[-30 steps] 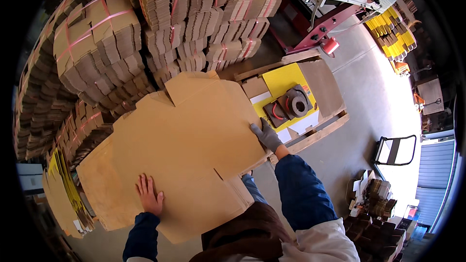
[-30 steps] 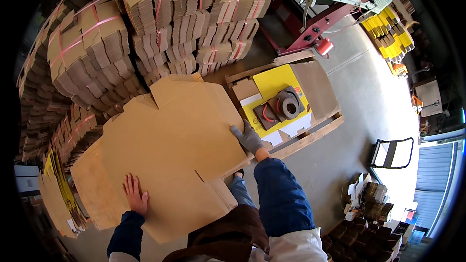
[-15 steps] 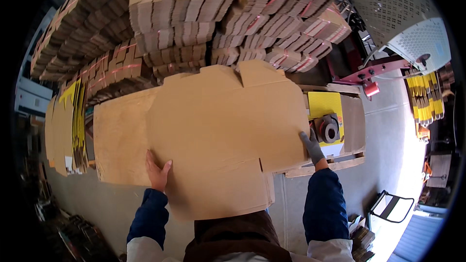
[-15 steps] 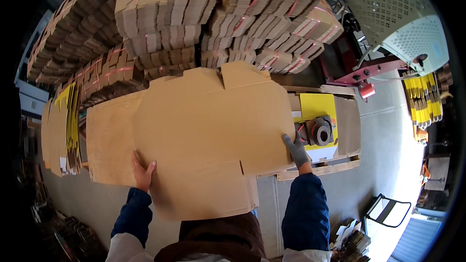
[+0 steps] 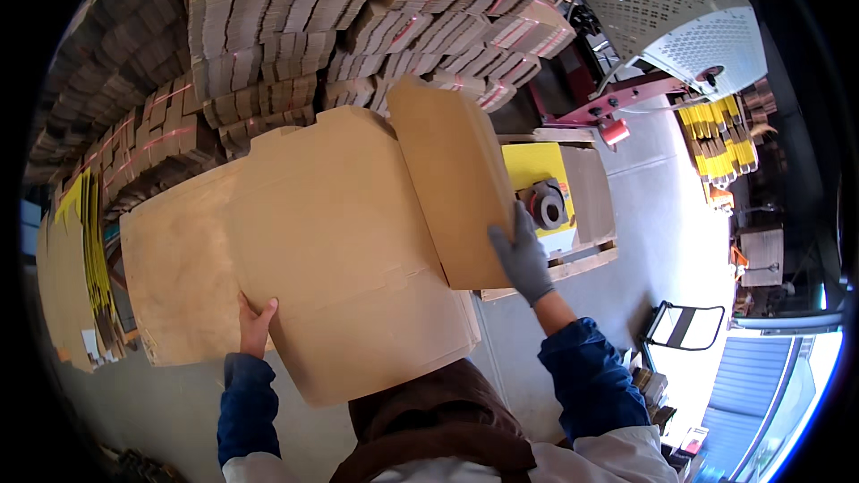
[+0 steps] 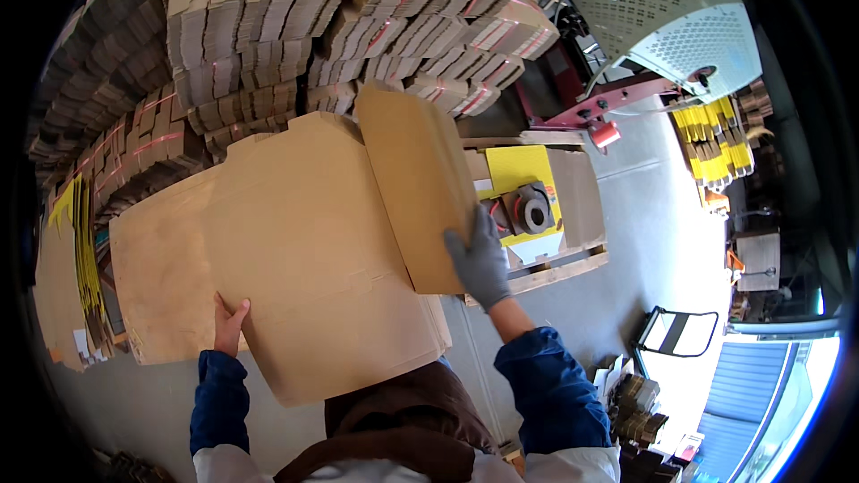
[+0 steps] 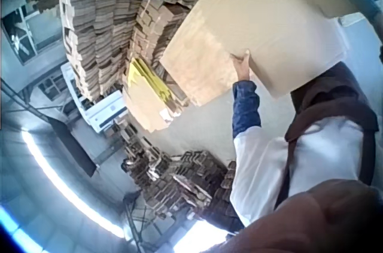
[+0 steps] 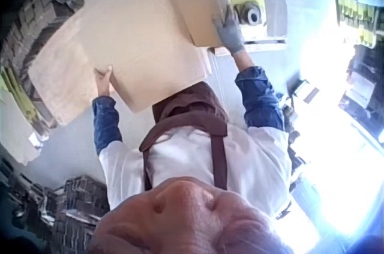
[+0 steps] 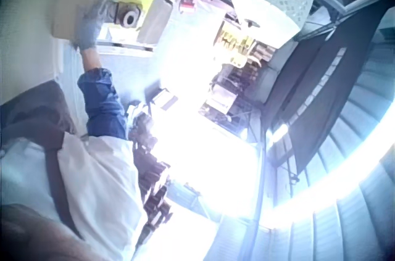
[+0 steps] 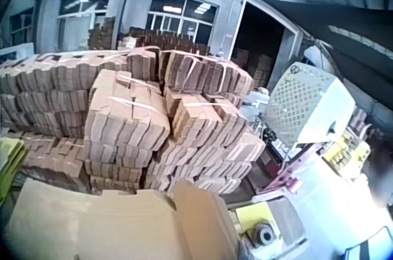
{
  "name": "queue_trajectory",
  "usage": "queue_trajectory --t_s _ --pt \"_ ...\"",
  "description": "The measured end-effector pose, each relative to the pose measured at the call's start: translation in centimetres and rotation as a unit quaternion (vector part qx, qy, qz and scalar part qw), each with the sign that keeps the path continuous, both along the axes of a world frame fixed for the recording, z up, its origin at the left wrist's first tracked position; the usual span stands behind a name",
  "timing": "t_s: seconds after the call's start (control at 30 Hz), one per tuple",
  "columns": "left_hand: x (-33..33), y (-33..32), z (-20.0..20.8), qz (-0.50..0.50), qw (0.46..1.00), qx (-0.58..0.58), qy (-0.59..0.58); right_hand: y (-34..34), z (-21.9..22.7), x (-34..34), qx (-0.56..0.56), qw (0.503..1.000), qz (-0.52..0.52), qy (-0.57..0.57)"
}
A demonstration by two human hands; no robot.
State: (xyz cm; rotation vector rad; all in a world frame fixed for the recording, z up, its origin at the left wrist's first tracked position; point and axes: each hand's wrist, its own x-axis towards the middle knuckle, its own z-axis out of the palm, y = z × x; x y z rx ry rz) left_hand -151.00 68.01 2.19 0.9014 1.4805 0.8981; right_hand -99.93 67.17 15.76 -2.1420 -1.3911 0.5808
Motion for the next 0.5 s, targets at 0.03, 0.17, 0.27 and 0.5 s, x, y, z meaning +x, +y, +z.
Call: queue_trajectory --t_s 0.03,0.17,0.27,0.5 --pt "-0.2 0.1 -0.1 -0.010 1.000 0.012 0.015 -0.3 0.7 -2.4 -0.029 0.997 -0.001 -0.065" --pt "0.4 -0.2 -1.7 -0.029 0.999 0.034 0.018 -0.9 1.1 -10.9 -0.056 0.983 0.000 -0.176" --pt "-1.5 0.4 -2.3 -0.035 0.998 0.050 0.004 -0.7 0.5 -15.2 -0.036 0.968 -0.013 -0.247" --pt "-2.3 1.2 -1.3 -0.063 0.998 0.027 0.008 -0.7 1.4 -21.3 0.006 0.963 -0.005 -0.268"
